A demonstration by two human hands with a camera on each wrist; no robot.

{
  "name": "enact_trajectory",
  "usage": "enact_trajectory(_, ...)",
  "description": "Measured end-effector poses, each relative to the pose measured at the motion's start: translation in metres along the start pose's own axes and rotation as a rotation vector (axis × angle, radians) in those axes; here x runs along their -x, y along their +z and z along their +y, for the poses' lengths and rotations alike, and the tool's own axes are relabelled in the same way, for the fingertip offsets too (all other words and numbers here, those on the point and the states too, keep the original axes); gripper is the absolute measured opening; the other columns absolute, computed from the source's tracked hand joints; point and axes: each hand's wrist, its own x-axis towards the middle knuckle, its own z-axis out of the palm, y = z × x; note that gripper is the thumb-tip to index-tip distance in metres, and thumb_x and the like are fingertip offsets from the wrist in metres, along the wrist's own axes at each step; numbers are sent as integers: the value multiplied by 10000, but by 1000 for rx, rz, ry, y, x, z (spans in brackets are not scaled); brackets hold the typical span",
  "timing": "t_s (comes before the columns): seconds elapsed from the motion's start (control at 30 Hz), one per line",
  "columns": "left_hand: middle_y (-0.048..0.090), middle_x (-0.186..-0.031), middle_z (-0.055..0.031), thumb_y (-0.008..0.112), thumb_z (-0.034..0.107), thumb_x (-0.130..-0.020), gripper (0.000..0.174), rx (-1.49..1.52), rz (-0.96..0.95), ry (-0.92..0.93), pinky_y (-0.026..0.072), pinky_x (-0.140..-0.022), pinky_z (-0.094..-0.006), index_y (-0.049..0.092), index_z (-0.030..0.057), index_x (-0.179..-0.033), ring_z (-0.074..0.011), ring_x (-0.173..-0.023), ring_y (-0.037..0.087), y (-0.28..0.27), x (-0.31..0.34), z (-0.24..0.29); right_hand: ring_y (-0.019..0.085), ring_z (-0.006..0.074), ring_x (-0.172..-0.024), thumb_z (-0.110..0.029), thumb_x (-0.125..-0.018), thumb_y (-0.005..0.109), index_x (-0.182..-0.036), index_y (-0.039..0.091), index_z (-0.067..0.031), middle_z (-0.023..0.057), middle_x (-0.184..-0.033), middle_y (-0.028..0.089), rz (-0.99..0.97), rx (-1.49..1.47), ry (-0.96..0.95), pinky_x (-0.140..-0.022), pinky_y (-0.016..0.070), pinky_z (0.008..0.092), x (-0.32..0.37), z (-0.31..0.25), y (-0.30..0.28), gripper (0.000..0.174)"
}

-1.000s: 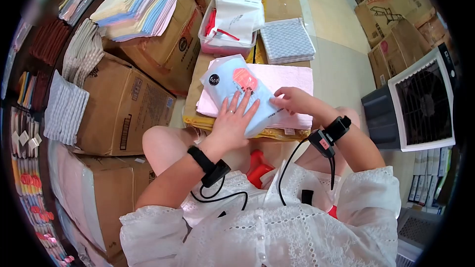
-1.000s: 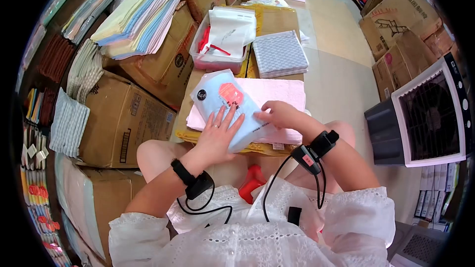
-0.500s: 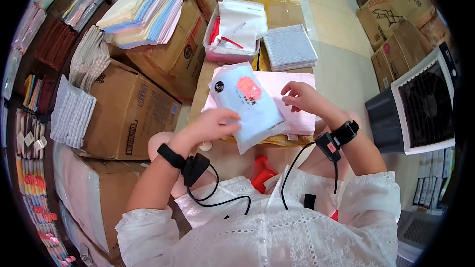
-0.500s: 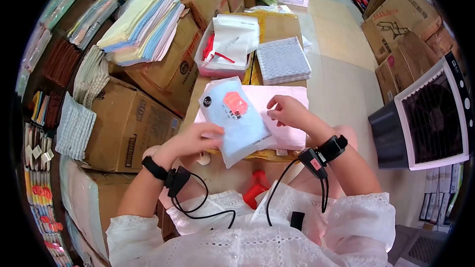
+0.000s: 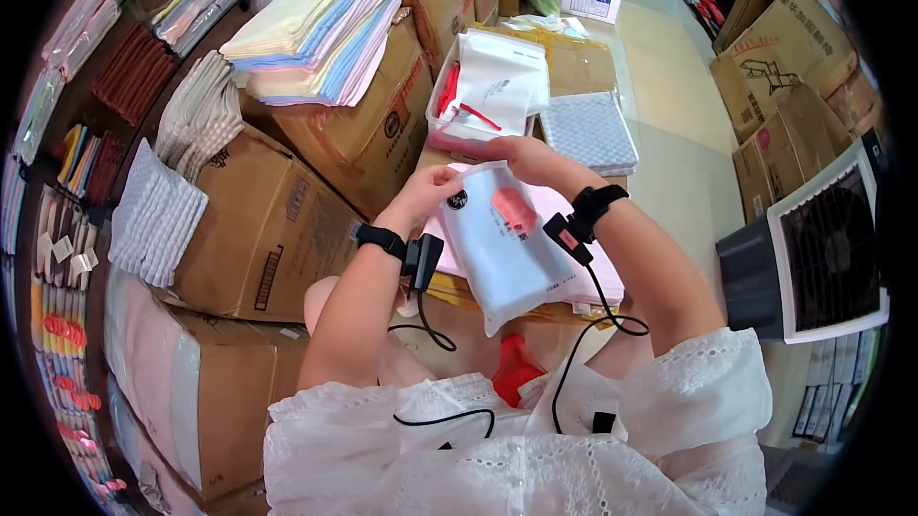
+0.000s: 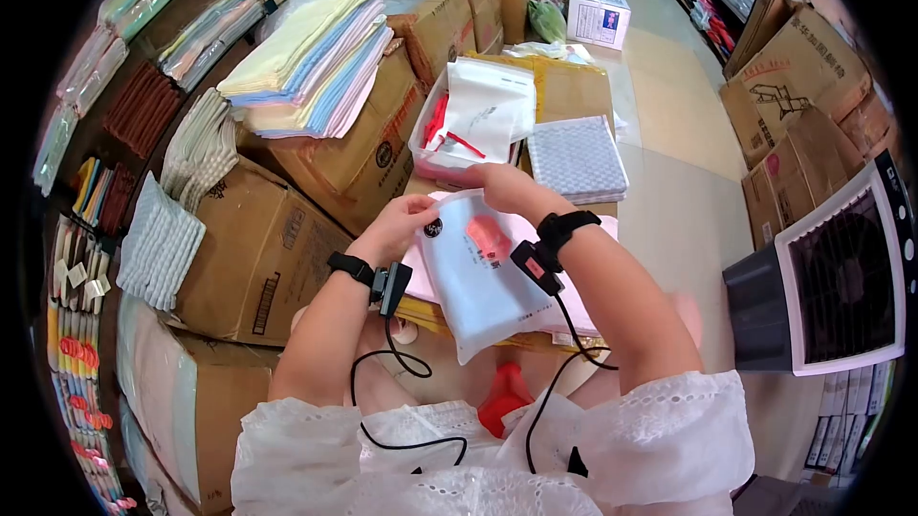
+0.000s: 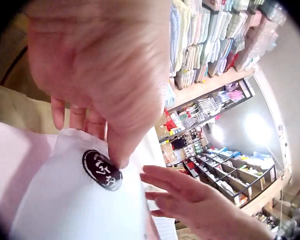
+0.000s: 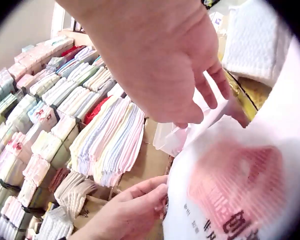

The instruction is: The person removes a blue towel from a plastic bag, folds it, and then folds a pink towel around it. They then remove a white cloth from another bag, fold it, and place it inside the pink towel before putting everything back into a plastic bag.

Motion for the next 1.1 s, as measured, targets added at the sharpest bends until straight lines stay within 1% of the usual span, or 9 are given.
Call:
enact_trajectory(0.17, 585, -849, -4, 629, 114, -818, 149, -82, -89, 72, 436, -740, -228, 583, 17, -921, -80, -796, 534, 0, 13, 25, 585, 295, -961, -9, -738, 518, -1085, 600, -73, 165, -1024, 619, -222, 76, 57, -815, 454, 353, -1, -19, -18, 362)
enact_trajectory(0.23, 584, -830, 3, 634, 105, -808, 129, -159, -169, 120, 441, -726, -224, 585, 25, -897, -74, -772, 533, 1, 27, 38, 592, 299, -906, -28, -711, 568, -988, 629, -62, 146, -983, 631, -321, 183, -7, -790, 462, 349, 9, -32, -36, 285)
enact_trajectory(0.37, 585, -799, 4, 630, 97, -799, 98, -396, -312, 193, 446, -721, -242, 587, 28, -854, -71, -777, 532, 11, 65, 71, 582, 295, -865, -86, -705, 627, -854, 635, -65, 106, -932, 617, -341, 236, -95, -750, 468, 366, 46, -61, -68, 150)
enact_trajectory(0.5, 597, -781, -31, 644, 117, -775, 105, -604, -410, 285, 417, -754, -276, 598, 49, -839, -113, -759, 553, 30, 104, 93, 566, 263, -851, -145, -706, 681, -769, 595, -75, 69, -908, 545, -251, 305, -350, -695, 470, 378, 102, -97, -93, 127)
enact_trajectory(0.6, 592, -762, -38, 644, 138, -776, 78, -920, -368, 527, 359, -806, -307, 607, 87, -821, -137, -769, 554, 42, 140, 114, 588, 277, -760, -127, -751, 643, -802, 577, -70, 79, -939, 553, -257, 295, -386, -649, 475, 380, 141, -129, -109, 101)
enact_trajectory(0.67, 581, -812, -31, 669, 185, -750, 103, -987, -349, 558, 314, -814, -334, 610, 114, -796, -173, -815, 542, 43, 151, 120, 588, 279, -746, -122, -758, 634, -816, 566, -67, 78, -917, 555, -227, 316, -394, -643, 474, 378, 156, -146, -115, 104)
enact_trajectory(0.73, 573, -894, -29, 688, 211, -716, 142, -1419, -172, 781, 326, -790, -348, 606, 112, -778, -203, -850, 529, 48, 165, 131, 588, 282, -733, -116, -765, 625, -829, 555, -64, 76, -895, 558, -200, 341, -403, -636, 473, 376, 167, -159, -126, 108)
enact_trajectory(0.93, 562, -905, -27, 681, 219, -712, 157, -1331, -13, 985, 328, -782, -350, 597, 102, -774, -221, -853, 518, 47, 184, 172, 577, 277, -720, -130, -774, 616, -816, 532, -58, 76, -777, 551, -7, 358, -371, -616, 458, 375, 171, -171, -161, 118)
enact_trajectory(1.1, 539, -720, -28, 649, 194, -757, 129, -1414, -97, 883, 332, -750, -341, 568, 95, -740, -222, -757, 511, 46, 165, 182, 561, 305, -717, -116, -775, 616, -790, 525, -49, 92, -762, 544, 1, 387, -326, -614, 452, 383, 161, -161, -165, 113)
